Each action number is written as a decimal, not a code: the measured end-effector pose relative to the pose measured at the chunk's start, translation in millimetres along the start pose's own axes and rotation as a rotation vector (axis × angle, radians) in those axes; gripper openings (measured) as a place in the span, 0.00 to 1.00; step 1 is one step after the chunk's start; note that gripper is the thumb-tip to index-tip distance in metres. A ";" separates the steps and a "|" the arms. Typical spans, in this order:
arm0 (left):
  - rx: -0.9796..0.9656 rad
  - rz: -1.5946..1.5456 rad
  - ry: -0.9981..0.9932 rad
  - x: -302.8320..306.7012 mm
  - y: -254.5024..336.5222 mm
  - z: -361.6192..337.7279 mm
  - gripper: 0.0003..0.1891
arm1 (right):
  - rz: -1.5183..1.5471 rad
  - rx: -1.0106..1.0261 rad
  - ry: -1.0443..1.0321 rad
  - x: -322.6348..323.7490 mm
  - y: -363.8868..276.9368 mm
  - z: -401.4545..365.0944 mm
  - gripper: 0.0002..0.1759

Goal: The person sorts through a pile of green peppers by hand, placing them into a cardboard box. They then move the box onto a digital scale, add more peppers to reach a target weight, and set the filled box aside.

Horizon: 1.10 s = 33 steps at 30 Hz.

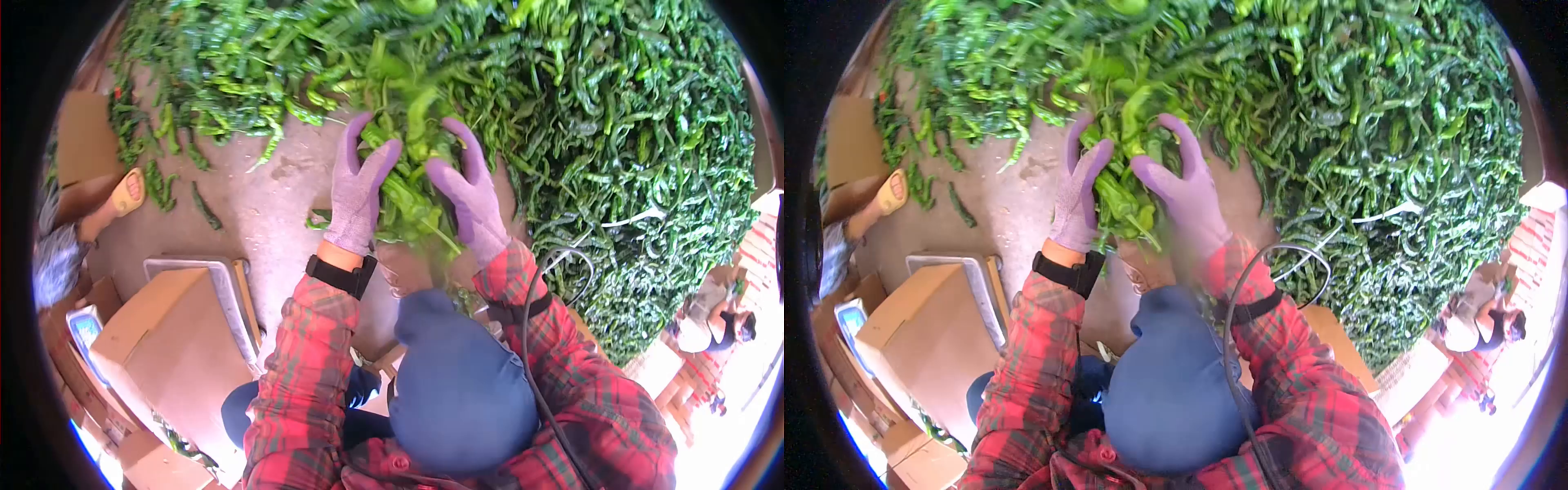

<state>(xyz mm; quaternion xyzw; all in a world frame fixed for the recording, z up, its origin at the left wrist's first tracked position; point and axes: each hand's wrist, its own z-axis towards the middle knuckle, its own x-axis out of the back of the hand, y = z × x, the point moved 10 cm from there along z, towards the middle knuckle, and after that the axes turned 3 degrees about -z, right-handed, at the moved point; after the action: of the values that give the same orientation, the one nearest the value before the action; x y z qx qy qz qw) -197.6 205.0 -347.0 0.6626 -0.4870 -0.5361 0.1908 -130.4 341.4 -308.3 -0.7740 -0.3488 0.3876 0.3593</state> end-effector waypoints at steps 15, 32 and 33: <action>-1.147 0.459 0.367 48.0 514.6 -390.1 0.29 | 0.362 0.699 -1.228 -455.9 -164.5 -312.8 0.40; -0.834 1.093 0.991 342.7 427.6 -487.6 0.19 | -1.059 1.062 -1.057 -503.8 -11.4 -307.9 0.28; -0.821 0.764 0.964 337.8 443.4 -505.7 0.19 | -1.026 1.065 -1.030 -498.3 -30.8 -306.9 0.28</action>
<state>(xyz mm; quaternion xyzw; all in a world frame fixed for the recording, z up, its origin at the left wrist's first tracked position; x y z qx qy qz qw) 43.7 -419.1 -2.4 0.4842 -0.3061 -0.2209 0.7894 -104.7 -138.8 26.7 0.0152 -0.5432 0.5887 0.5984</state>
